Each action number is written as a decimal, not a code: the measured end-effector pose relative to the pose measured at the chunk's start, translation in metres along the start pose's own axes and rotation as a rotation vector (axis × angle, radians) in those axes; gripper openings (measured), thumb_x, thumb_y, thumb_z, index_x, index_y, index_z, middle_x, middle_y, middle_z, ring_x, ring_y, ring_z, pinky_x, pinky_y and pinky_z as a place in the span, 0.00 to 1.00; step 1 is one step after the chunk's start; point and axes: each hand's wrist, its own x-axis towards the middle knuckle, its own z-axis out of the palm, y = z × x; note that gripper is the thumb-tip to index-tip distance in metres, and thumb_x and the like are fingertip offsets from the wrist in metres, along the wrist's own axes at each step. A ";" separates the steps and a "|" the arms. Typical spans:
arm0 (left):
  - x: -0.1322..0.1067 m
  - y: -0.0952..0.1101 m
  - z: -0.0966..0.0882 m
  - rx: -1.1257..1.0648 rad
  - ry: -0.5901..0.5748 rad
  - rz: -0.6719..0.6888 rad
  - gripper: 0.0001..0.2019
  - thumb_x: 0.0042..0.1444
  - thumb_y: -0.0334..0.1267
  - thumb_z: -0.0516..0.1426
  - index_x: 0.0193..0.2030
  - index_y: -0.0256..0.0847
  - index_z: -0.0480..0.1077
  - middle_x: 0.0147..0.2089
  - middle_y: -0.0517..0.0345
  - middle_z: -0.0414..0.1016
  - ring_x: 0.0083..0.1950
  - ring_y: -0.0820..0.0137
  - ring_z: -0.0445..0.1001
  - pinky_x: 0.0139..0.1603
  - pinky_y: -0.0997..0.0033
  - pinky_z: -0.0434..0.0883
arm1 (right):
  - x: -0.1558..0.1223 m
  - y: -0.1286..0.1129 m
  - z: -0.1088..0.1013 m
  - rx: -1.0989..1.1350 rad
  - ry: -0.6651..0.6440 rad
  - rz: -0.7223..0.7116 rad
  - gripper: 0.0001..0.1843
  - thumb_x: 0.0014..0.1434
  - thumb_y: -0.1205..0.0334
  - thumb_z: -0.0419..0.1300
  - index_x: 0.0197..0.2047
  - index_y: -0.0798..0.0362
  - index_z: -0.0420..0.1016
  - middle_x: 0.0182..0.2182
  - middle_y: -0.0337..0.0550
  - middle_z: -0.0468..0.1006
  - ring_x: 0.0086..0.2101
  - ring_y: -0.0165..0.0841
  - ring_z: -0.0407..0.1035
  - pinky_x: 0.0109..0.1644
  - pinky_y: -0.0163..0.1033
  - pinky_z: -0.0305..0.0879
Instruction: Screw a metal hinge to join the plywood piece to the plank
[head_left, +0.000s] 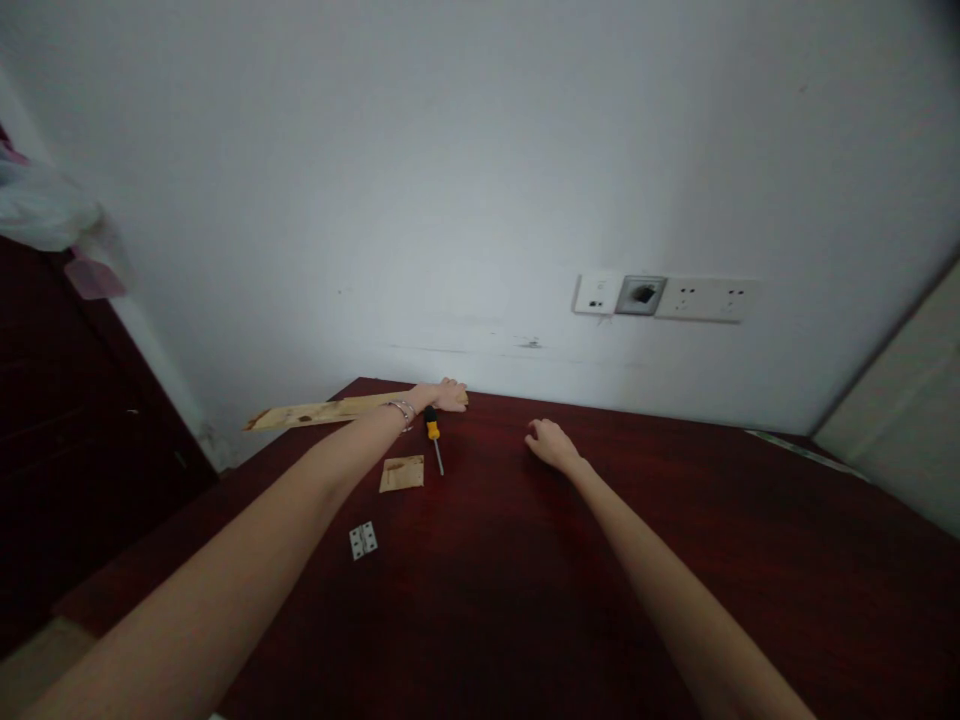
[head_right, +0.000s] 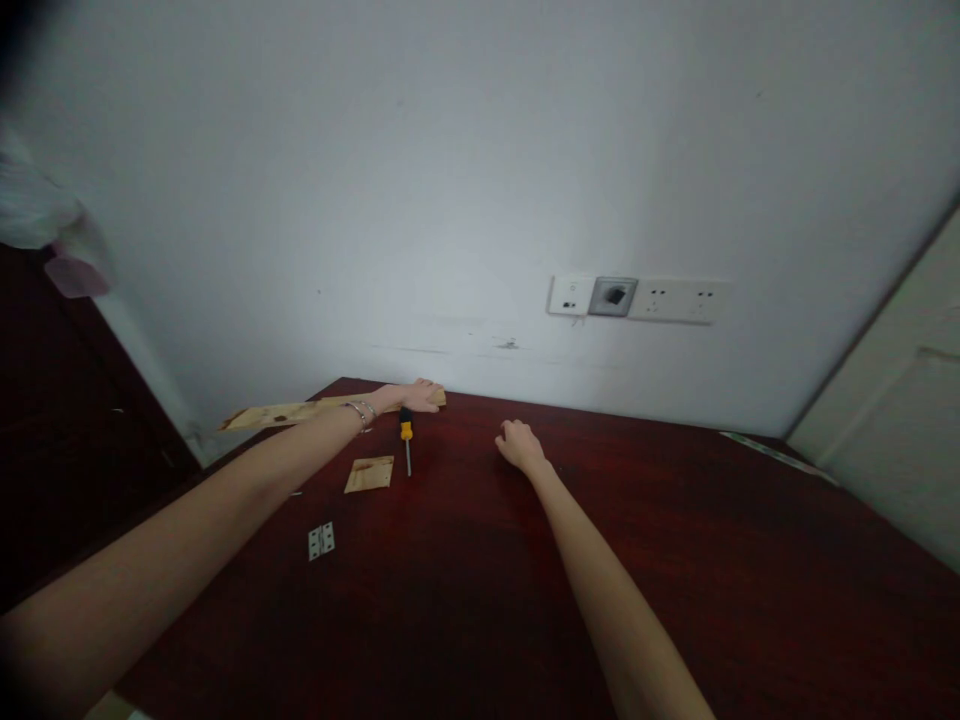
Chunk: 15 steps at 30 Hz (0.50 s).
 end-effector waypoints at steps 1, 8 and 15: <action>0.000 0.013 0.004 -0.005 -0.019 0.001 0.34 0.51 0.51 0.55 0.63 0.35 0.58 0.64 0.42 0.61 0.63 0.58 0.60 0.63 0.62 0.57 | -0.007 0.009 -0.002 -0.016 0.005 0.010 0.19 0.59 0.62 0.53 0.51 0.59 0.72 0.49 0.58 0.73 0.50 0.43 0.68 0.51 0.41 0.62; -0.011 0.091 0.039 -0.059 -0.116 -0.051 0.42 0.58 0.60 0.44 0.69 0.28 0.44 0.71 0.36 0.40 0.71 0.51 0.42 0.66 0.56 0.51 | -0.052 0.053 -0.010 -0.081 0.041 0.053 0.20 0.61 0.61 0.51 0.53 0.61 0.72 0.53 0.60 0.72 0.52 0.44 0.67 0.55 0.43 0.61; -0.031 0.132 0.069 -0.103 -0.082 -0.103 0.41 0.60 0.60 0.37 0.70 0.29 0.43 0.72 0.37 0.37 0.72 0.53 0.38 0.67 0.56 0.48 | -0.080 0.072 0.000 -0.100 0.083 0.022 0.24 0.64 0.61 0.46 0.58 0.63 0.67 0.60 0.58 0.65 0.61 0.41 0.58 0.62 0.41 0.54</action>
